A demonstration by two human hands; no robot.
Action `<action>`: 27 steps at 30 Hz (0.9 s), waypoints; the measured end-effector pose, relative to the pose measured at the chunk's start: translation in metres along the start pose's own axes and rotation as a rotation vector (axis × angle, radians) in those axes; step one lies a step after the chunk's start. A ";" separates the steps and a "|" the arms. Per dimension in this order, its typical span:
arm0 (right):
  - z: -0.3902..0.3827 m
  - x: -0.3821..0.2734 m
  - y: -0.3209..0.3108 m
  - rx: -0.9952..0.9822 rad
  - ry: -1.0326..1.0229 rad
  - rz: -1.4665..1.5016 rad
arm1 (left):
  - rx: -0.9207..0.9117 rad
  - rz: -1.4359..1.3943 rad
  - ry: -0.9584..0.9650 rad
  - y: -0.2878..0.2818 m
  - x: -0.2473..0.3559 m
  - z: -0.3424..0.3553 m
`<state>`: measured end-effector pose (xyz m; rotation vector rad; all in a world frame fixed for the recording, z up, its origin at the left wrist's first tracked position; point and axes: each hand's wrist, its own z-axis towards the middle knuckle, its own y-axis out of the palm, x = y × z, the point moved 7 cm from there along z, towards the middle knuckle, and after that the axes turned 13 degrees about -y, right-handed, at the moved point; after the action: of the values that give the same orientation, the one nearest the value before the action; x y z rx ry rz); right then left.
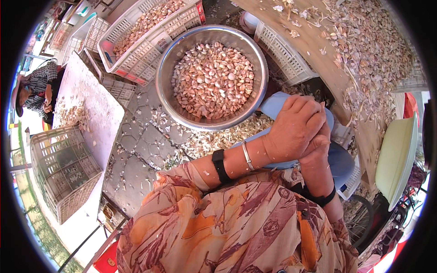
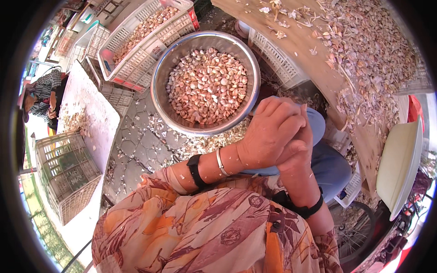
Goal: Peeling garlic cloves by hand and placing them into a bowl.
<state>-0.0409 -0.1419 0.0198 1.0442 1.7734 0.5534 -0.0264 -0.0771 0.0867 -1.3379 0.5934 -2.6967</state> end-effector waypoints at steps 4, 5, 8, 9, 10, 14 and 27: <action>-0.006 -0.021 -0.036 -0.024 -0.092 -0.018 | 0.002 -0.079 0.113 0.018 0.027 0.010; -0.011 -0.027 -0.043 -0.029 -0.115 -0.021 | 0.021 -0.124 0.134 0.021 0.034 0.012; -0.027 -0.044 -0.061 -0.018 -0.170 -0.013 | -0.020 -0.172 0.133 0.043 0.051 0.014; -0.034 -0.051 -0.069 -0.007 -0.192 -0.002 | -0.039 -0.186 0.168 0.052 0.059 0.014; -0.041 -0.058 -0.076 0.002 -0.218 0.009 | -0.115 -0.179 0.174 0.066 0.065 0.013; -0.066 -0.082 -0.108 0.042 -0.302 0.055 | -0.291 -0.169 0.226 0.113 0.090 0.008; -0.368 -0.410 -0.082 0.588 -2.107 -0.827 | -0.500 -0.562 -0.191 0.205 0.056 0.131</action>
<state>-0.3381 -0.5004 0.3258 0.5017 0.1631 -1.2869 0.0198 -0.3191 0.1242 -2.1414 1.0570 -2.8782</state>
